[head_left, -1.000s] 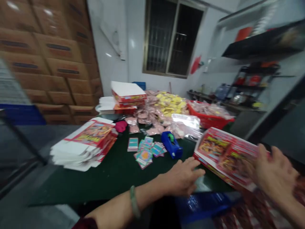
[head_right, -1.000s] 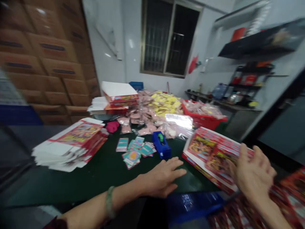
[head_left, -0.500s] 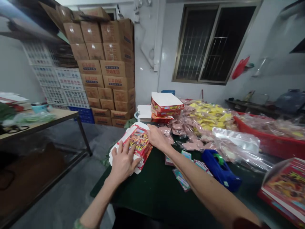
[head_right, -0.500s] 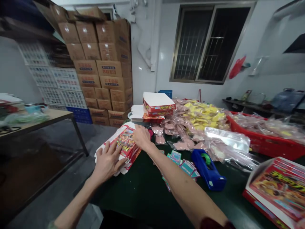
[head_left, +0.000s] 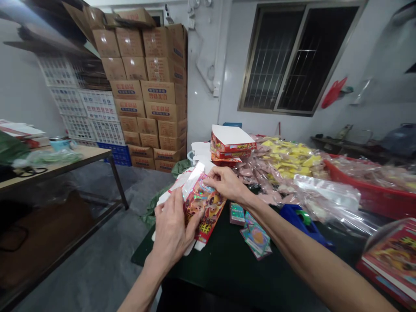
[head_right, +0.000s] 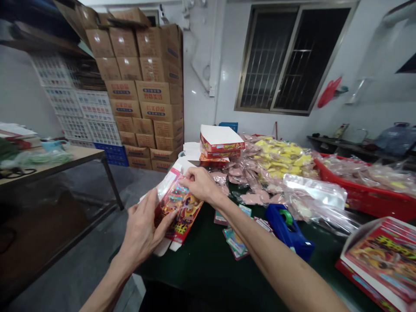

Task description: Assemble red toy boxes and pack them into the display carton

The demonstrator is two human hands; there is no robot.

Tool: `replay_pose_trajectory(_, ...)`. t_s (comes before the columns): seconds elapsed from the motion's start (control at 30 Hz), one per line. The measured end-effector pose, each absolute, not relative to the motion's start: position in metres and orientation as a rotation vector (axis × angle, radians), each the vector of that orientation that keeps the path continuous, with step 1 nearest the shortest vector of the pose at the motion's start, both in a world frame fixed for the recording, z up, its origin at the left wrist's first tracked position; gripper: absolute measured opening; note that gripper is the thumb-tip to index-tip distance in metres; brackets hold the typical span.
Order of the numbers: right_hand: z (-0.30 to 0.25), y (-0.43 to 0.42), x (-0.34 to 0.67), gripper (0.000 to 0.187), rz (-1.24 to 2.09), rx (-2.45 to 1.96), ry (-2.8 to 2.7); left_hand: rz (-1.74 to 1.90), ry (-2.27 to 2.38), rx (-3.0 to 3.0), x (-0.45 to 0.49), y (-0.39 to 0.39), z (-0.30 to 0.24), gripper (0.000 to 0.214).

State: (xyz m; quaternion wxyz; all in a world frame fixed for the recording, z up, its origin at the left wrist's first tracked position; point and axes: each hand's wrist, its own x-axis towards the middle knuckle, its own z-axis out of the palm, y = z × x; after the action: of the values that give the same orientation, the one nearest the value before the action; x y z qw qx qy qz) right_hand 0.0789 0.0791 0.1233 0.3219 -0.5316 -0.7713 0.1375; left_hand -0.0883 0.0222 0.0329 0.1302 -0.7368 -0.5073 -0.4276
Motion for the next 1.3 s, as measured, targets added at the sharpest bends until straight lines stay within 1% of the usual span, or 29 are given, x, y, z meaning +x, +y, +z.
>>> replay_pose_trajectory(0.07, 0.121, 0.040, 0.093, 0.019, 0.355, -1.252, -2.008, -1.401, -1.451, -2.282, -0.069, 0.012, 0.024, 0.069)
replay_pose_trajectory(0.13, 0.114, 0.006, 0.108, 0.019, 0.337, -1.146, -1.988, -1.635, -1.396, -2.411, -0.048, 0.000, 0.013, 0.069)
replay_pose_trajectory(0.17, 0.111, -0.008, 0.116, 0.019, 0.341, -1.111, -1.987, -1.746, -1.363, -2.510, -0.037, -0.007, 0.008, 0.065)
replay_pose_trajectory(0.23, 0.105, -0.028, 0.130, 0.017, 0.389, -1.046, -1.995, -1.920, -1.306, -2.817, -0.019, -0.021, 0.003, 0.050)
replay_pose_trajectory(0.33, 0.102, -0.044, 0.147, 0.015, 0.416, -0.951, -1.997, -2.141, -1.345, -3.266, 0.002, -0.040, 0.005, 0.032)
replay_pose_trajectory(0.37, 0.101, -0.048, 0.152, 0.013, 0.340, -0.935, -1.999, -2.255, -1.387, -3.317, 0.007, -0.043, 0.006, 0.030)
replay_pose_trajectory(0.43, 0.100, -0.056, 0.158, 0.006, 0.028, -0.916, -1.955, -2.538, -1.503, -3.226, 0.012, -0.044, 0.008, 0.030)
replay_pose_trajectory(0.47, 0.098, -0.060, 0.161, 0.007, -0.159, -0.920, -1.881, -2.660, -1.556, -3.127, 0.011, -0.042, 0.009, 0.032)
replay_pose_trajectory(0.53, 0.088, -0.065, 0.164, 0.020, -0.403, -0.972, -1.654, -2.829, -1.645, -2.859, 0.006, -0.034, 0.009, 0.037)
replay_pose_trajectory(0.57, 0.079, -0.066, 0.165, 0.023, -0.418, -1.017, -1.541, -2.841, -1.671, -2.757, 0.001, -0.029, 0.008, 0.039)
replay_pose_trajectory(0.6, 0.069, -0.064, 0.166, 0.026, -0.363, -1.068, -1.455, -2.799, -1.677, -2.709, -0.004, -0.024, 0.005, 0.040)
replay_pose_trajectory(0.67, 0.046, -0.055, 0.164, 0.029, -0.092, -1.140, -1.369, -2.638, -1.655, -2.729, -0.014, -0.014, -0.003, 0.038)
replay_pose_trajectory(0.73, 0.023, -0.041, 0.161, 0.029, 0.219, -1.133, -1.340, -2.490, -1.636, -2.798, -0.019, -0.006, -0.016, 0.033)
replay_pose_trajectory(0.8, 0.007, -0.028, 0.158, 0.027, 0.394, -1.067, -1.318, -2.436, -1.640, -2.806, -0.020, -0.001, -0.029, 0.028)
replay_pose_trajectory(0.87, 0.000, -0.022, 0.159, 0.032, 0.414, -0.997, -1.339, -2.415, -1.657, -2.792, -0.019, 0.001, -0.035, 0.028)
replay_pose_trajectory(0.9, -0.001, -0.022, 0.160, 0.037, 0.390, -0.975, -1.373, -2.421, -1.643, -2.784, -0.017, 0.001, -0.036, 0.033)
replay_pose_trajectory(0.93, 0.000, -0.023, 0.163, 0.040, 0.348, -0.965, -1.427, -2.447, -1.599, -2.779, -0.015, 0.000, -0.034, 0.043)
replay_pose_trajectory(1.0, 0.004, -0.029, 0.168, 0.039, 0.219, -0.965, -1.568, -2.510, -1.438, -2.756, -0.012, -0.001, -0.026, 0.068)
replay_pose_trajectory(1.03, 0.006, -0.032, 0.171, 0.035, 0.141, -0.963, -1.635, -2.528, -1.349, -2.722, -0.011, -0.001, -0.021, 0.075)
replay_pose_trajectory(1.07, 0.009, -0.036, 0.172, 0.032, 0.069, -0.956, -1.687, -2.522, -1.267, -2.669, -0.009, 0.000, -0.016, 0.074)
replay_pose_trajectory(1.1, 0.011, -0.039, 0.173, 0.030, 0.016, -0.950, -1.722, -2.497, -1.199, -2.595, -0.008, 0.001, -0.011, 0.066)
replay_pose_trajectory(1.2, 0.018, -0.045, 0.171, 0.027, -0.029, -0.958, -1.716, -2.399, -1.147, -2.349, -0.005, 0.004, -0.001, 0.024)
replay_pose_trajectory(1.23, 0.020, -0.046, 0.169, 0.024, -0.020, -0.977, -1.680, -2.400, -1.175, -2.301, -0.004, 0.004, 0.002, 0.016)
replay_pose_trajectory(1.3, 0.023, -0.047, 0.166, 0.021, 0.043, -1.014, -1.594, -2.501, -1.292, -2.290, -0.001, 0.004, 0.007, 0.019)
